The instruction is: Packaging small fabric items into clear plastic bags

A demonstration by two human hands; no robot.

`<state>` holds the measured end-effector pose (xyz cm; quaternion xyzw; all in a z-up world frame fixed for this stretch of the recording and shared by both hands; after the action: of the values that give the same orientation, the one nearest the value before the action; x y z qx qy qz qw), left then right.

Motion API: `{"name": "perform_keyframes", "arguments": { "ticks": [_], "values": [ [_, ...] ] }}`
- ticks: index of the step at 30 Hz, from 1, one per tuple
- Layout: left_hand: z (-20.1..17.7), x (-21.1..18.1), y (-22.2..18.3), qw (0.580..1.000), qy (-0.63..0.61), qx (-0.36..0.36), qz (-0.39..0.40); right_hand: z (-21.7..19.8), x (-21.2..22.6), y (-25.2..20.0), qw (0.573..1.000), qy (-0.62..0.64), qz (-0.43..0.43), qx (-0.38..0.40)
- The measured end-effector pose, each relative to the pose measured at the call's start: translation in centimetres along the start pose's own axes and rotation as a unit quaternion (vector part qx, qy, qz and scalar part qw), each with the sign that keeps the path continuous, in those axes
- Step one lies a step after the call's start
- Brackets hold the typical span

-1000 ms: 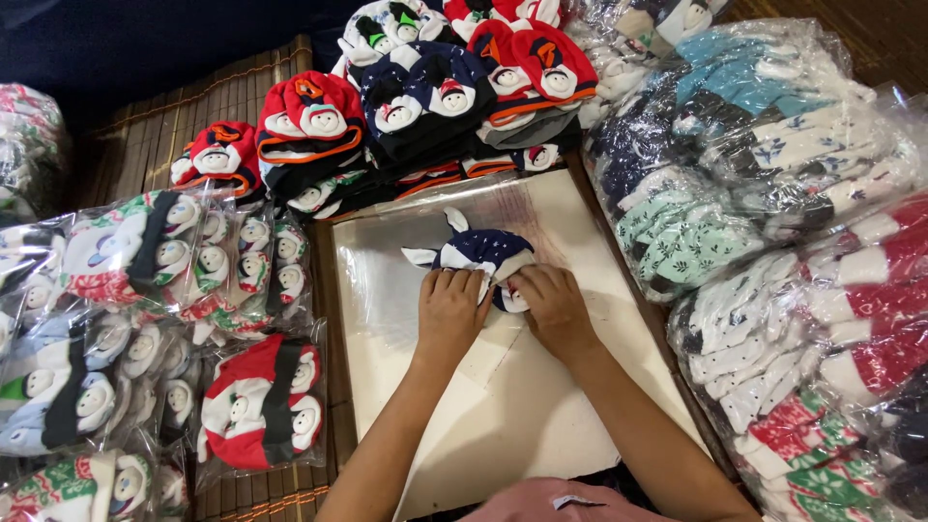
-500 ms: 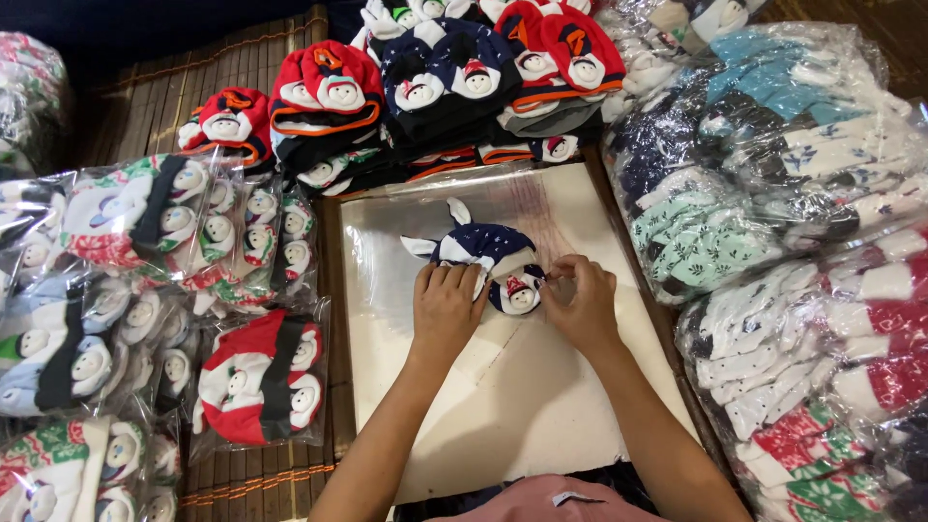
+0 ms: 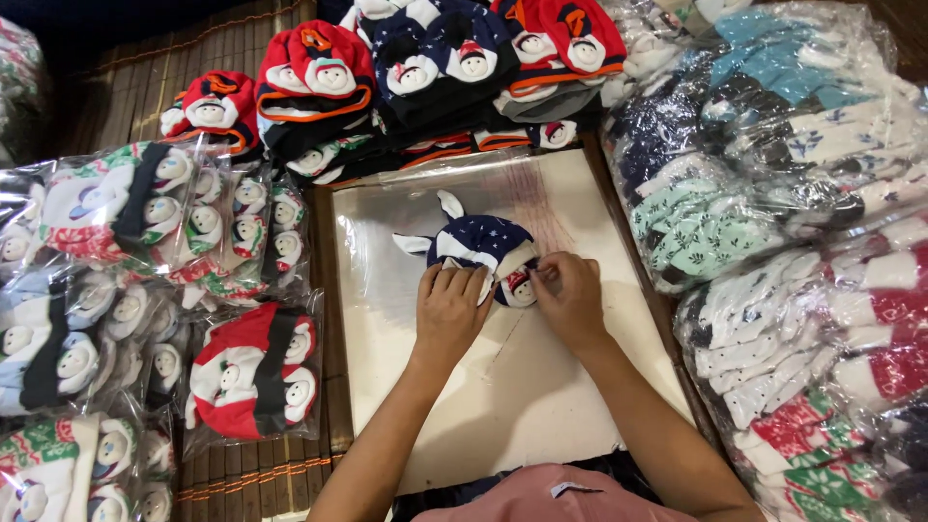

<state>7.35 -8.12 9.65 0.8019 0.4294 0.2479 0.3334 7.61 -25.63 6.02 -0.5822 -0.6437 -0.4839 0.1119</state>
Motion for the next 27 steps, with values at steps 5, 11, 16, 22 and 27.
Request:
{"name": "perform_keyframes", "arguments": {
  "ticks": [5,11,16,22,27],
  "values": [
    [0.1,-0.2,-0.4,1.0,0.0,-0.005,0.011,-0.1,-0.1,-0.1,0.999,-0.042,0.008,-0.015],
    [0.2,-0.6,-1.0,1.0,-0.002,-0.012,0.026,-0.2,-1.4,-0.2,0.998,-0.055,0.022,-0.028],
    [0.0,-1.1,-1.0,1.0,-0.012,-0.003,0.011,0.4,-0.8,-0.4,0.999,-0.033,0.02,-0.026],
    [0.0,-1.0,-0.9,1.0,0.002,0.026,0.003,-0.1,-0.5,0.0,0.996,-0.086,-0.029,0.01],
    [0.7,-0.8,-1.6,0.994,-0.037,0.104,0.013,0.0,-1.0,-0.6,0.994,-0.087,-0.031,0.062]
  ]
}}
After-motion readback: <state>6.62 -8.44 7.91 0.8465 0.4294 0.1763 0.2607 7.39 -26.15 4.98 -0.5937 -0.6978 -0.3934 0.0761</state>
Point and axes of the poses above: each hand's wrist, its own y-axis towards the middle knuckle, its own z-axis out of the palm, x = y × z, the point moved 9 cm from there along y, towards the middle knuckle, and after that the axes turned 8 degrees about y, right-handed, at the moved point
